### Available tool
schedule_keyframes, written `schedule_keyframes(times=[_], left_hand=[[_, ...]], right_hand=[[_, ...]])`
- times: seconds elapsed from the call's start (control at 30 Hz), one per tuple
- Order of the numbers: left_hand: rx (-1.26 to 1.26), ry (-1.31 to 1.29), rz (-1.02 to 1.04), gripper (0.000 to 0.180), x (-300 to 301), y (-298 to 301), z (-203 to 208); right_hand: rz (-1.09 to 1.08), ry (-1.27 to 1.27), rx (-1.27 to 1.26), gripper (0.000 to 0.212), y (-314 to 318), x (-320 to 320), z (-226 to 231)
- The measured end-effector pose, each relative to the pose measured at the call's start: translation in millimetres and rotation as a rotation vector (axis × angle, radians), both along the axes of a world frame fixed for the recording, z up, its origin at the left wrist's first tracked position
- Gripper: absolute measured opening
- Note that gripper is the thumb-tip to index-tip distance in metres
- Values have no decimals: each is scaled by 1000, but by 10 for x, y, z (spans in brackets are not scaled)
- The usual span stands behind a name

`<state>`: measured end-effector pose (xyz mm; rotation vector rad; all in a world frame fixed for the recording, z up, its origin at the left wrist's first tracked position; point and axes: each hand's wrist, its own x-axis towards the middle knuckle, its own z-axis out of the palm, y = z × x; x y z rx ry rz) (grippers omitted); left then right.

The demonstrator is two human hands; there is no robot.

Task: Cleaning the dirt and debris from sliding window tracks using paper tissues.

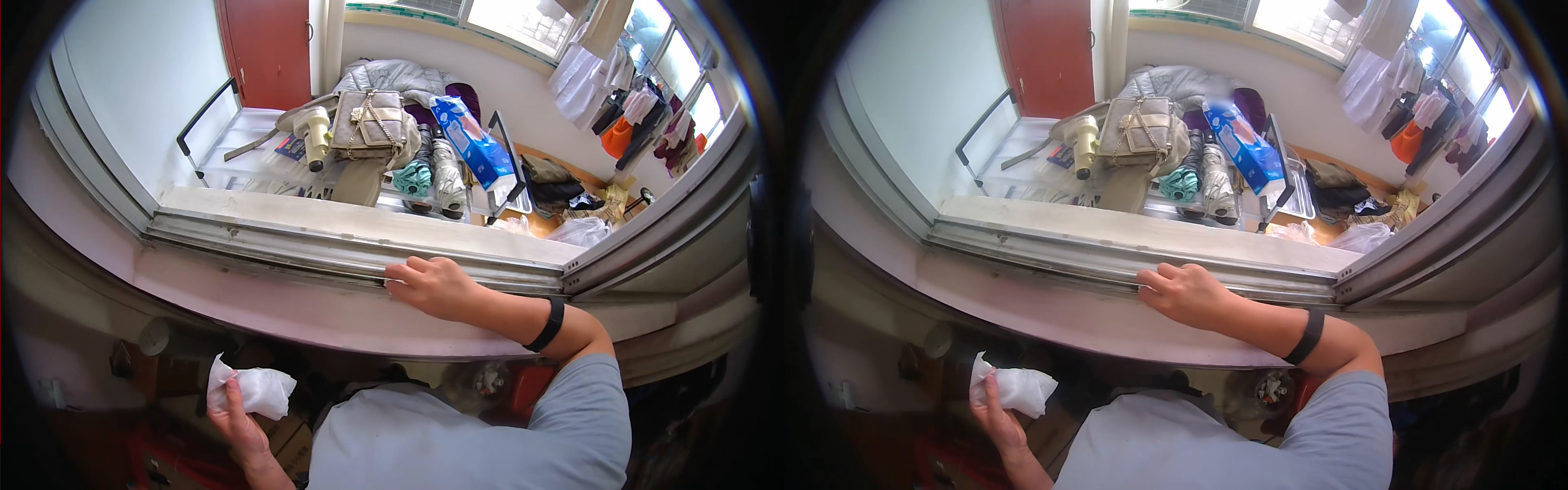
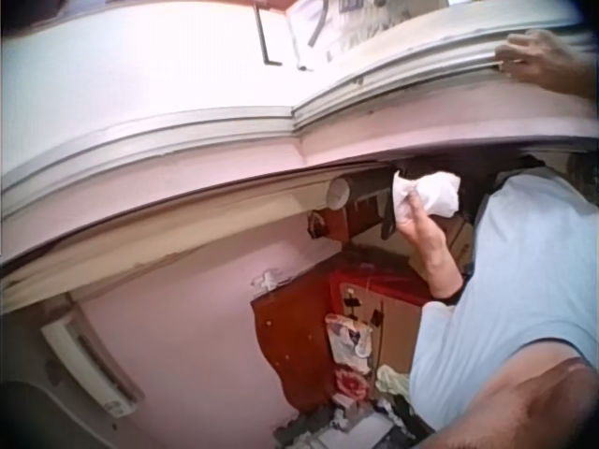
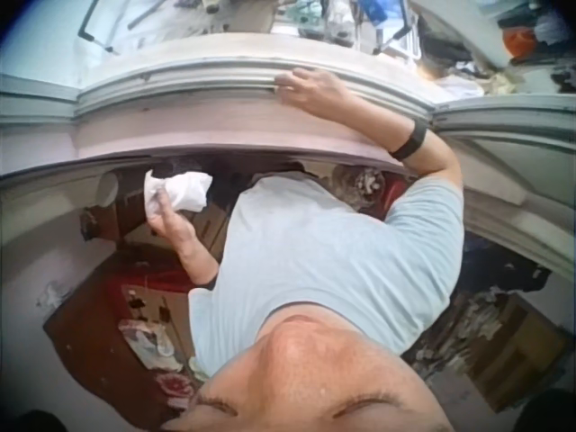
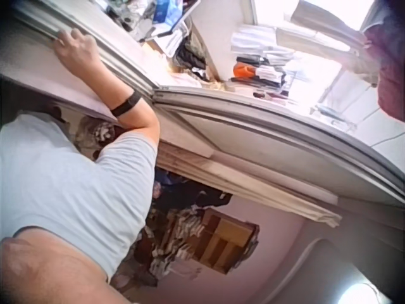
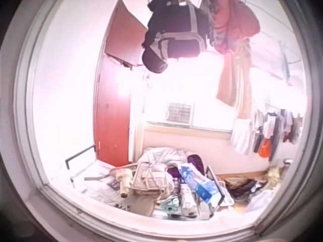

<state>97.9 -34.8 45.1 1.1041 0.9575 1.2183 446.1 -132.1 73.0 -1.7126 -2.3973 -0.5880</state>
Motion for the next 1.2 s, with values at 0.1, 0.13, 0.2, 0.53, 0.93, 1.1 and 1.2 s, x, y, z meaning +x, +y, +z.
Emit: schedule_keyframes(times=[0.1, 0.13, 0.2, 0.53, 0.93, 1.1, 1.2], left_hand=[[-16, 10, 1, 23, -5, 26, -8], [-21, 1, -23, 24, 10, 30, 12], [-28, -10, -53, 24, 43, 48, 25], [-22, -10, -80, 23, 100, 72, 11], [-11, 0, -72, 24, 140, 78, 41], [-17, 13, -97, 25, 130, 104, 30], [-20, 10, -92, 25, 168, 103, 51]], right_hand=[[-3, 65, -24, 11, -22, 15, 45], [-7, 66, -28, 11, -40, 26, 39], [-24, 153, -5, 14, -76, 56, 29], [-222, 484, -89, 14, -206, 29, 22], [-370, 971, -166, 14, -240, 90, 4], [-361, 1118, -146, 17, -270, 128, -17], [-369, 1207, -120, 20, -294, 149, -51]])
